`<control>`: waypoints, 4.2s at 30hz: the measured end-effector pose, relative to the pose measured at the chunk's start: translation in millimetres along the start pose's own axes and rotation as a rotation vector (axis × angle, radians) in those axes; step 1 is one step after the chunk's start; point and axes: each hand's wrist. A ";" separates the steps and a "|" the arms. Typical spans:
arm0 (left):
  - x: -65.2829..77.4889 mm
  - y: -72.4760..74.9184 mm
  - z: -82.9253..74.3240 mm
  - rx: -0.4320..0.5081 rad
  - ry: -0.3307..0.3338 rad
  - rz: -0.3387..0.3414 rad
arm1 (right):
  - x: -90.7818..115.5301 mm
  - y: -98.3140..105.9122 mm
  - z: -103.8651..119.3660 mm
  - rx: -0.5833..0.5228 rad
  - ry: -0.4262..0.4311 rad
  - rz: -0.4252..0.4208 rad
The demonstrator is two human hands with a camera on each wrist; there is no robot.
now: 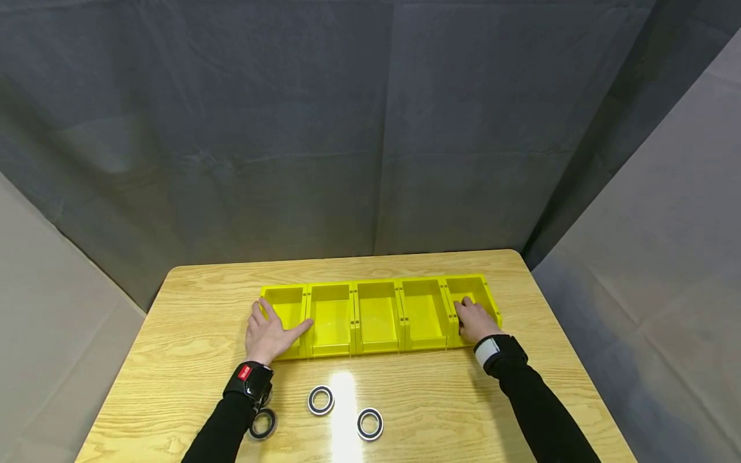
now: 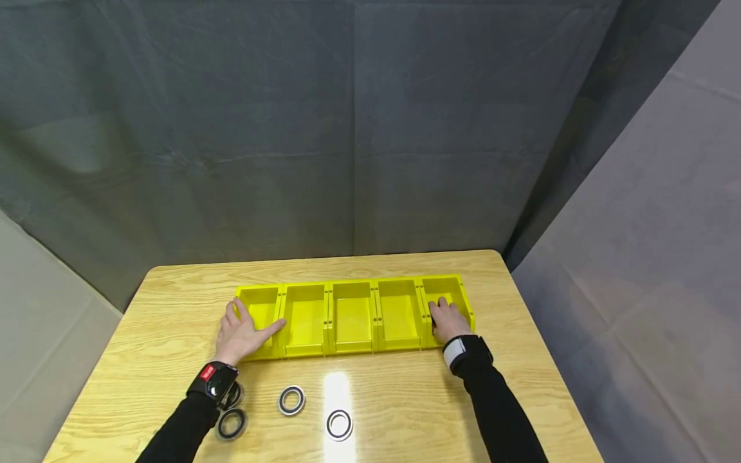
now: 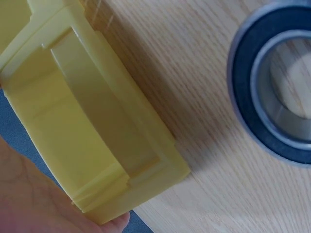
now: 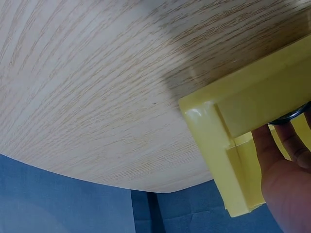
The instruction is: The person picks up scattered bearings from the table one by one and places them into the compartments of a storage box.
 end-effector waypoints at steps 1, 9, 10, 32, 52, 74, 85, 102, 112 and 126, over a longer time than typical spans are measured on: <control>0.0 0.1 -0.1 0.000 0.000 0.000 | -0.4 -0.1 0.1 -0.001 -0.003 0.001; 0.2 0.2 -0.6 0.003 0.003 0.002 | 0.3 -1.0 1.8 -0.008 -0.028 -0.012; 0.2 0.1 -0.6 0.002 0.003 0.002 | 0.7 -0.9 2.1 -0.013 -0.031 -0.013; 0.0 0.5 -0.6 0.002 0.002 0.008 | 37.3 5.8 13.0 -0.193 0.001 -0.426; 1.3 2.8 -3.0 0.000 0.002 0.012 | 86.1 -22.1 82.0 -0.221 0.303 -0.507; 0.0 -3.0 -0.3 0.007 0.003 0.001 | 114.0 -53.9 132.6 -0.207 0.590 -0.111; 2.1 1.1 -1.9 0.013 0.005 0.000 | 117.8 -60.5 148.7 -0.187 0.668 -0.034; -0.1 -0.2 -1.1 0.003 0.004 -0.010 | 120.1 -63.5 157.6 -0.135 0.766 -0.068; 0.4 -1.4 -0.4 0.007 0.000 -0.021 | 116.8 -65.7 163.9 -0.132 0.817 -0.091; 3.1 0.7 -2.5 0.014 -0.003 -0.015 | 112.6 -66.1 173.3 -0.067 0.859 -0.107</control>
Point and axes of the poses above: each hand's wrist, its own x-axis away from the middle knuckle, its own y-axis out of the back of the hand, z = x × y
